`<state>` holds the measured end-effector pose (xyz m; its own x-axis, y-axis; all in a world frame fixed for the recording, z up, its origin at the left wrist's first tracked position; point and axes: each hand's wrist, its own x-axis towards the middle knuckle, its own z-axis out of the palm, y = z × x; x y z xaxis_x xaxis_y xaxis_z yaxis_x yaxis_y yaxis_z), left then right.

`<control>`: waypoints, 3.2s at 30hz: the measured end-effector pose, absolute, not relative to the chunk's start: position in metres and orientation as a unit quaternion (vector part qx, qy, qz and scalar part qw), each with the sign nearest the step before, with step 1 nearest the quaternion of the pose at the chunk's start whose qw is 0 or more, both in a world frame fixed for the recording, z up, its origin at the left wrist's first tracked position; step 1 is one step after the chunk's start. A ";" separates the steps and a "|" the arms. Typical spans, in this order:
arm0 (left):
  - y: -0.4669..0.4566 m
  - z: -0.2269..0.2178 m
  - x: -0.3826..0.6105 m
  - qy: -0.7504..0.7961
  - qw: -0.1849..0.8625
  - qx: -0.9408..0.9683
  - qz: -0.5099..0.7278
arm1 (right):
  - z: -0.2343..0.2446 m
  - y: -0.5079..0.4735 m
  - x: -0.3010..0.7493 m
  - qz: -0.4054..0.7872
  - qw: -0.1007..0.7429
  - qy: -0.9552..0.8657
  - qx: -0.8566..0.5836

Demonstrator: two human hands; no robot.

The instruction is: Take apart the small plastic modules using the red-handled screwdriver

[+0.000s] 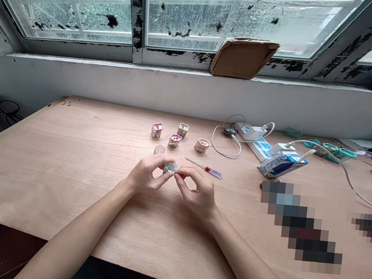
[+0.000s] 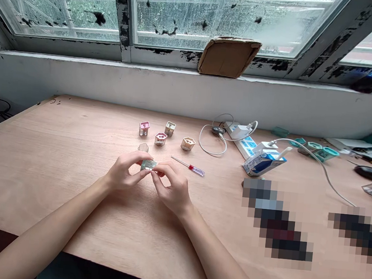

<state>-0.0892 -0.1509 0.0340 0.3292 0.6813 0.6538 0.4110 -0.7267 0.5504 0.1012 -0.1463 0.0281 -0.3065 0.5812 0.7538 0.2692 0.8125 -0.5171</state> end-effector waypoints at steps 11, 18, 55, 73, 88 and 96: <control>-0.149 0.030 -0.090 0.335 0.151 0.802 0.471 | 0.027 -0.146 0.099 0.150 0.536 -0.783 -0.277; -0.149 0.028 -0.089 0.343 0.148 0.802 0.466 | 0.024 -0.147 0.098 0.172 0.538 -0.774 -0.285; -0.142 0.021 -0.095 0.403 0.344 0.722 0.445 | 0.017 -0.137 0.103 0.167 0.515 -0.791 -0.285; -0.143 0.021 -0.095 0.431 0.342 0.729 0.407 | 0.021 -0.131 0.111 0.132 0.488 -0.830 -0.235; -0.141 0.022 -0.095 0.394 0.292 0.745 0.452 | 0.018 -0.132 0.113 0.113 0.474 -0.842 -0.232; -0.146 0.030 -0.091 0.329 0.138 0.782 0.511 | 0.017 -0.136 0.109 0.133 0.521 -0.794 -0.283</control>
